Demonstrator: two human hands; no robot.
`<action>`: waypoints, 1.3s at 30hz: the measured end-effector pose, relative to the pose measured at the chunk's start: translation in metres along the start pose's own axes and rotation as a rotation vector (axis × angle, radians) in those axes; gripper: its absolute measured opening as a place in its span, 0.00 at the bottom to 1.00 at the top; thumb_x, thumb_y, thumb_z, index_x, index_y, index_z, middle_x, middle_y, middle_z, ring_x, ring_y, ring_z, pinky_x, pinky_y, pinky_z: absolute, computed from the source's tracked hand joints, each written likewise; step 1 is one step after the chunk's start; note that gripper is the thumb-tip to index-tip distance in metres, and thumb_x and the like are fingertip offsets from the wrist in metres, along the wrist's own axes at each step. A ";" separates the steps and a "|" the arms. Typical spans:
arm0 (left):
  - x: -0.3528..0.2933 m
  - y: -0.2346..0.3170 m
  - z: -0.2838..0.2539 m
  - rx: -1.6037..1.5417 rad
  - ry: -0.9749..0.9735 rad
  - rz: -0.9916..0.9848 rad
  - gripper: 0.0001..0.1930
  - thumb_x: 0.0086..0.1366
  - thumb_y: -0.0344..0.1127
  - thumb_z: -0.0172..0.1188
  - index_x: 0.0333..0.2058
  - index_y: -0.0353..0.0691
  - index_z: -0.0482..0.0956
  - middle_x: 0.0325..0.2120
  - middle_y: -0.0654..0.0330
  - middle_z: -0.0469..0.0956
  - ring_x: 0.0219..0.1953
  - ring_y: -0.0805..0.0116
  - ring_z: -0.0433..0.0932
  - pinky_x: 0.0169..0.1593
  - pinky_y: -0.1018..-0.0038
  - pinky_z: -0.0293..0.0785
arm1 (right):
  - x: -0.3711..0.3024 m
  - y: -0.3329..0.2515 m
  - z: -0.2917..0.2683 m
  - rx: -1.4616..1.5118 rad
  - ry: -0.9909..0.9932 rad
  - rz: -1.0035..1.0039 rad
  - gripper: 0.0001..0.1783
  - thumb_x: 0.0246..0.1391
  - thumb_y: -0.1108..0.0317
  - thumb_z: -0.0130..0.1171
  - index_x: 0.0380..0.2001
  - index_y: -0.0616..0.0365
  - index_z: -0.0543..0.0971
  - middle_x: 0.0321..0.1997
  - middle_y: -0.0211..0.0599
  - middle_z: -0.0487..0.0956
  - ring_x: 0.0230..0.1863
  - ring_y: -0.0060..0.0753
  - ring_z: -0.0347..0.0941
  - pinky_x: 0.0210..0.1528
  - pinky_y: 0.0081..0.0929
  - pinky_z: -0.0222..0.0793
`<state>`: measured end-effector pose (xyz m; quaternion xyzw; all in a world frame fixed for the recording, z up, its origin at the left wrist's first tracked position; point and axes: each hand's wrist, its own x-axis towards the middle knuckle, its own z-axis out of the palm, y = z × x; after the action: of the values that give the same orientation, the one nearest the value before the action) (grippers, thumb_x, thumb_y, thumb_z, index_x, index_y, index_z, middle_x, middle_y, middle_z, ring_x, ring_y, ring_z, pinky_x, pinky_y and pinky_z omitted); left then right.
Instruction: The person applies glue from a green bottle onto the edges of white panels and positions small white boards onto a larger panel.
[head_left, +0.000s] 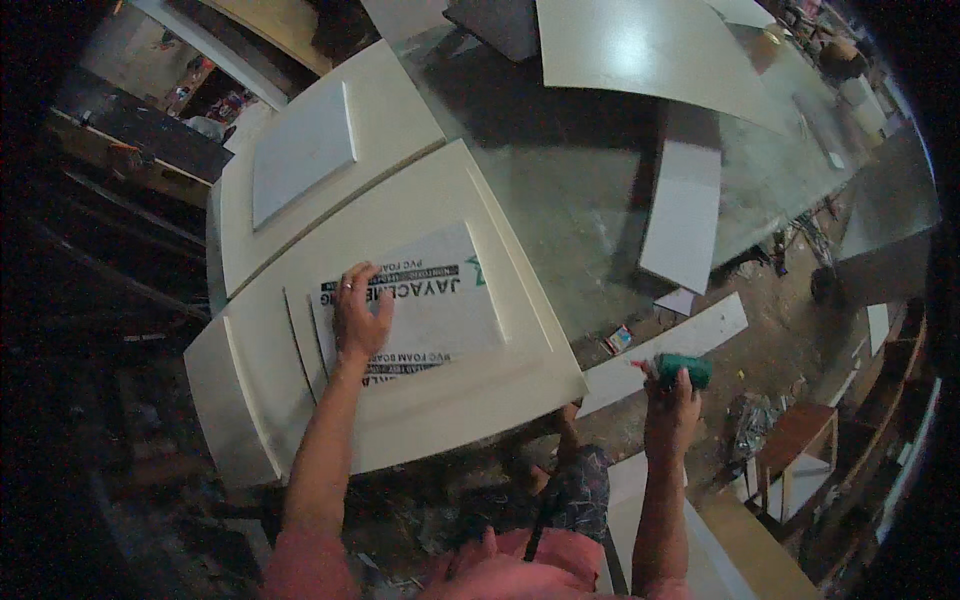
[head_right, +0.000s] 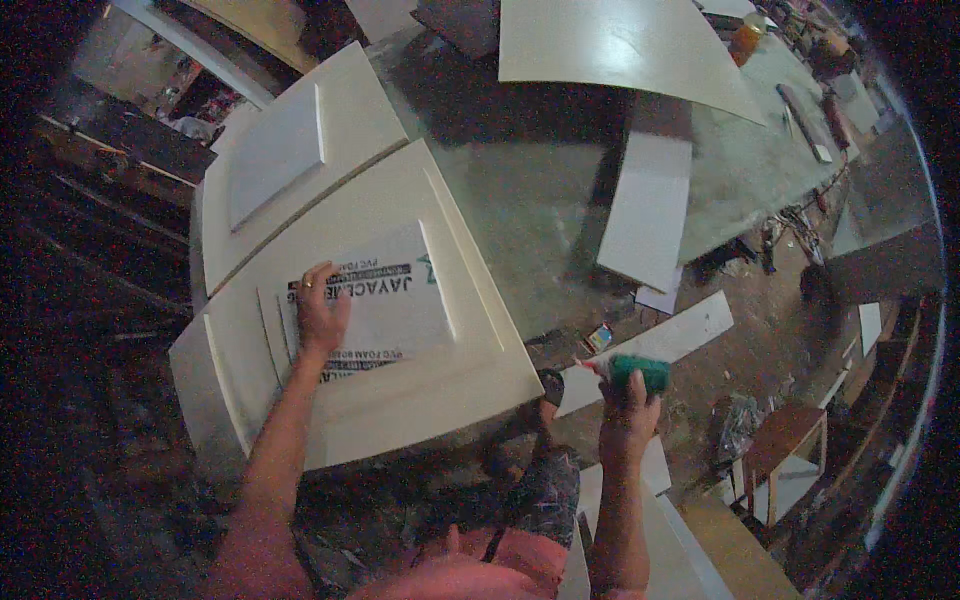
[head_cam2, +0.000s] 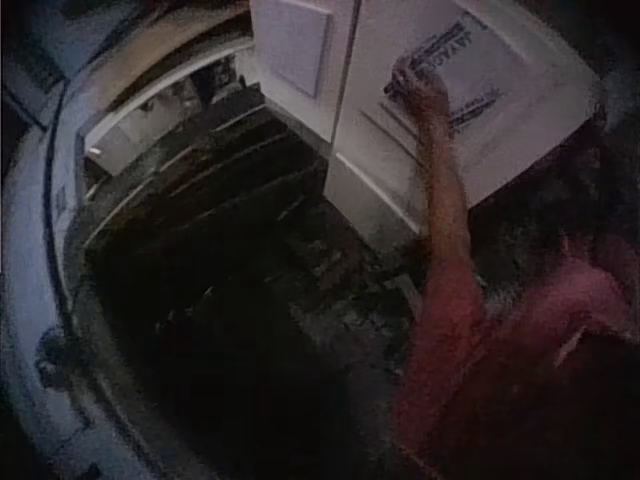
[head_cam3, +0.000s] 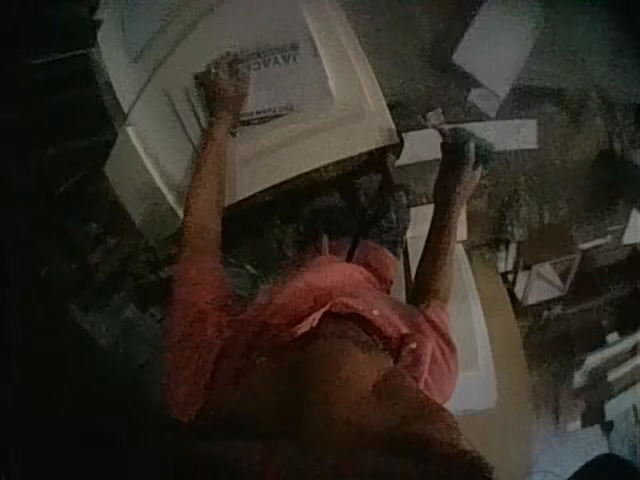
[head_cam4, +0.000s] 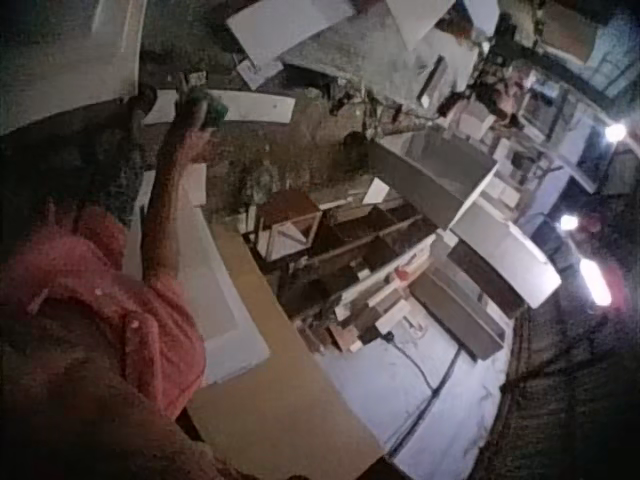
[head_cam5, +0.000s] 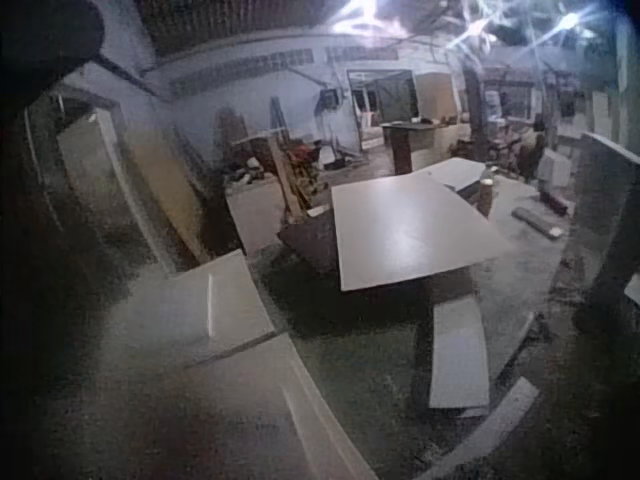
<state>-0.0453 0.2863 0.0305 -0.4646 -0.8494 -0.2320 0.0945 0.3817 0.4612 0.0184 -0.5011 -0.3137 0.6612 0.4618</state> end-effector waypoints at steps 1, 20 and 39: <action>0.000 -0.001 0.000 0.004 -0.001 0.006 0.20 0.55 0.35 0.58 0.47 0.38 0.74 0.49 0.50 0.73 0.54 0.50 0.70 0.59 0.58 0.63 | 0.012 -0.004 0.025 0.010 -0.042 -0.018 0.22 0.59 0.59 0.59 0.47 0.65 0.69 0.45 0.42 0.75 0.46 0.37 0.75 0.47 0.36 0.73; 0.011 0.006 -0.006 0.000 -0.175 -0.191 0.21 0.53 0.35 0.58 0.47 0.37 0.74 0.50 0.49 0.71 0.52 0.49 0.69 0.58 0.56 0.62 | 0.219 0.057 0.371 -0.146 -0.372 -0.357 0.12 0.55 0.63 0.65 0.35 0.61 0.80 0.34 0.32 0.82 0.34 0.23 0.75 0.40 0.22 0.69; 0.005 0.002 0.002 0.071 -0.161 -0.167 0.22 0.54 0.37 0.55 0.47 0.35 0.71 0.49 0.47 0.69 0.52 0.51 0.67 0.58 0.57 0.61 | 0.239 0.073 0.378 -0.052 -0.419 -0.153 0.15 0.49 0.64 0.71 0.34 0.63 0.80 0.34 0.36 0.83 0.35 0.24 0.78 0.40 0.25 0.73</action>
<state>-0.0463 0.2926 0.0311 -0.4056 -0.8977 -0.1706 0.0225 -0.0173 0.6730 -0.0212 -0.3394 -0.4568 0.7054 0.4224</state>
